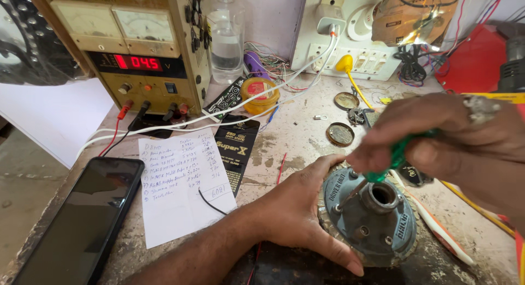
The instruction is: The person works at a cluttered repair bench on a round speaker driver, first separating the speaker cone assembly from its metal basket and setting parts aside, then using a green-handled screwdriver to drive screws into the speaker housing one at a time, holding the housing steady with the other hand. They reposition the speaker repeatedly while tightening the screws.
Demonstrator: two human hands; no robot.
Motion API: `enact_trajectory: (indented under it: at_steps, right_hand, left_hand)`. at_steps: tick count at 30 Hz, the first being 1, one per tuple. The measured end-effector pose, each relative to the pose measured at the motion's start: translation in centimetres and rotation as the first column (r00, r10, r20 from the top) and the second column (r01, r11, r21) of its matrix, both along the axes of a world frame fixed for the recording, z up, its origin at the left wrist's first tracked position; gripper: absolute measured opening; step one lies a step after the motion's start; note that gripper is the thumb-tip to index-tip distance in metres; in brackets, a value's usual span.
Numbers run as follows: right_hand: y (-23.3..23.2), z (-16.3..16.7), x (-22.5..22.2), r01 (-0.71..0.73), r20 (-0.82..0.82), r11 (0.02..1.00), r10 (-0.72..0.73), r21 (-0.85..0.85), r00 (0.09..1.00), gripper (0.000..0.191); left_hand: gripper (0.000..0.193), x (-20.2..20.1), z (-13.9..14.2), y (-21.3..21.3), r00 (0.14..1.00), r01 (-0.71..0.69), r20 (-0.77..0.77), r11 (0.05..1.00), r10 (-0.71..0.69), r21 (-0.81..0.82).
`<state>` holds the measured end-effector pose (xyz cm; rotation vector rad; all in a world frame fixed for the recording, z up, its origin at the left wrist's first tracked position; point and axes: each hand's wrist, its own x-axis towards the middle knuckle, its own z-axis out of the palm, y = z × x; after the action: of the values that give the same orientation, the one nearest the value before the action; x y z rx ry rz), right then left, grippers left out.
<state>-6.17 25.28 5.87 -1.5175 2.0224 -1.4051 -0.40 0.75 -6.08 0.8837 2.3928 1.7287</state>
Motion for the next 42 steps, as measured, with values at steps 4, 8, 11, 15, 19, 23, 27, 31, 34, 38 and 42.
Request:
enact_trajectory:
  at_steps: [4,8,11,15,19,23,27,31,34,38,42]
  right_hand:
    - [-0.7,1.0,-0.6,-0.236,-0.024,0.972,0.236,0.006,0.972,0.041]
    - [-1.9,0.3,0.8,-0.057,-0.15,0.998,0.053,-0.017,0.987,0.046]
    - [-2.3,-0.9,2.5,0.193,-0.182,0.978,-0.204,-0.077,0.962,0.053]
    - [-1.3,-0.8,3.1,0.256,-0.124,0.965,-0.262,-0.057,0.957,0.069]
    - [-0.5,-0.6,2.5,0.173,0.009,0.981,-0.172,-0.085,0.985,0.067]
    - [-1.7,-2.2,3.4,0.239,-0.176,0.953,-0.272,-0.186,0.946,0.054]
    - [-2.5,-2.1,5.2,0.227,-0.252,0.951,-0.276,-0.207,0.928,0.048]
    - [-1.5,1.6,2.4,0.383,-0.673,0.92,-0.234,0.08,0.702,0.053]
    - [-0.5,4.0,-0.5,0.345,-0.842,0.883,0.096,0.318,0.53,0.043]
    - [-1.5,5.3,-1.8,0.186,-0.855,0.835,0.509,0.518,0.099,0.046]
    - [-3.7,6.0,-0.7,0.131,-0.682,0.703,0.71,0.699,-0.174,0.043]
  left_hand:
    - [0.143,0.1,-0.2,0.2,0.999,-0.023,-0.026,0.999,0.024,0.027]
    - [0.143,0.0,-0.3,0.3,0.999,-0.042,-0.016,0.999,0.042,-0.013]
    - [0.148,0.1,-0.2,0.1,0.999,0.001,0.038,0.998,-0.003,0.058]
    - [0.121,0.0,0.0,0.3,0.995,-0.015,-0.097,0.995,0.025,0.103]
    - [0.061,-0.5,0.1,0.3,0.995,0.061,-0.088,0.976,-0.043,0.21]
    - [0.051,-0.7,0.2,-0.1,0.997,0.035,-0.071,0.991,-0.026,0.131]
    - [0.071,-0.6,0.7,-0.3,0.994,0.082,-0.088,0.983,-0.068,0.164]
    - [0.128,-0.3,0.5,-0.2,0.997,0.07,0.015,0.998,-0.07,0.008]
    - [0.146,-0.5,-0.2,-0.3,0.996,0.085,0.032,0.996,-0.086,0.034]
    - [0.15,-0.7,-0.9,-0.3,0.995,0.101,-0.011,0.991,-0.1,0.092]
    - [0.148,-0.4,-1.1,0.3,0.999,0.032,0.035,0.99,-0.037,0.135]
